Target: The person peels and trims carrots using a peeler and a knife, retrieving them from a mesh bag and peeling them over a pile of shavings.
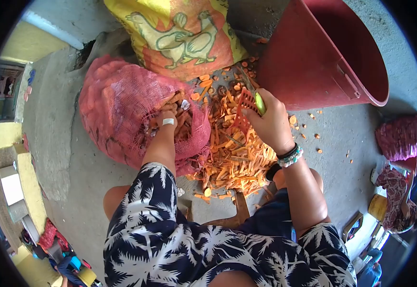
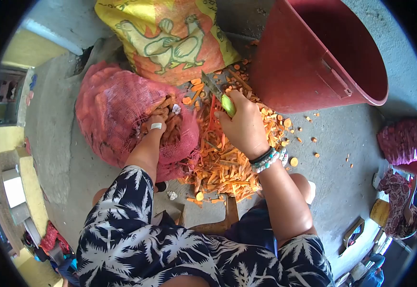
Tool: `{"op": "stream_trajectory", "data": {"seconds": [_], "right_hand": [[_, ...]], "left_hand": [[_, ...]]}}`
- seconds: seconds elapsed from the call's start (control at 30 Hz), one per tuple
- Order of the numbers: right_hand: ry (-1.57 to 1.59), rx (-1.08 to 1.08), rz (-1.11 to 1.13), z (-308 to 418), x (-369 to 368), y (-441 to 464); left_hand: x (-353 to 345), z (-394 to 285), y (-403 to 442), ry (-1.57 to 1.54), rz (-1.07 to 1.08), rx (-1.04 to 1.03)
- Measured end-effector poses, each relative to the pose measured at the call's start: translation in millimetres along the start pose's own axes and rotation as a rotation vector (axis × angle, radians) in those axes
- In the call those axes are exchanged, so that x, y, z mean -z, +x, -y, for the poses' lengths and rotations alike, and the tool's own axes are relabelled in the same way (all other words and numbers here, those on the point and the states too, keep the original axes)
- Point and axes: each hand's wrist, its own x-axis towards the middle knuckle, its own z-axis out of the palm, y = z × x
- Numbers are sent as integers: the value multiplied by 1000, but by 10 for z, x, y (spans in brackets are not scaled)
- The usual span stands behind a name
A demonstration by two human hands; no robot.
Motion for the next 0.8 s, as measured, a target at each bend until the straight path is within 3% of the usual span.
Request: {"op": "stream_trajectory", "data": {"seconds": [0.2,0.33,0.4,0.43,0.5,0.53,0.57,0.63,0.77,0.8], "right_hand": [[-12,-49,-12,-55,39,3],[10,-50,29,-102,67,-47],[-8,-35,40,-51,93,-53],[-28,-23,52,-28,116,-64],[-6,43,112,-82,122,-97],[8,109,172,-113,113,-114],[17,118,159,-128,109,-144],[-106,188,251,-156,102,-215],[-70,180,303,-151,110,-321],[-43,179,320,-99,127,-359]], "left_hand": [[-255,-124,186,-64,-104,262],[-401,-3,146,39,-183,232],[-442,141,168,-52,-177,-4],[-465,163,182,-47,-180,-2],[-329,195,187,-507,-361,-264],[7,76,11,-697,-216,-266],[278,-10,-200,-686,-230,-271],[728,-161,-642,-1367,269,-394],[1331,-343,-1553,-1369,241,-639],[1400,-333,-1757,-1375,335,-730]]}}
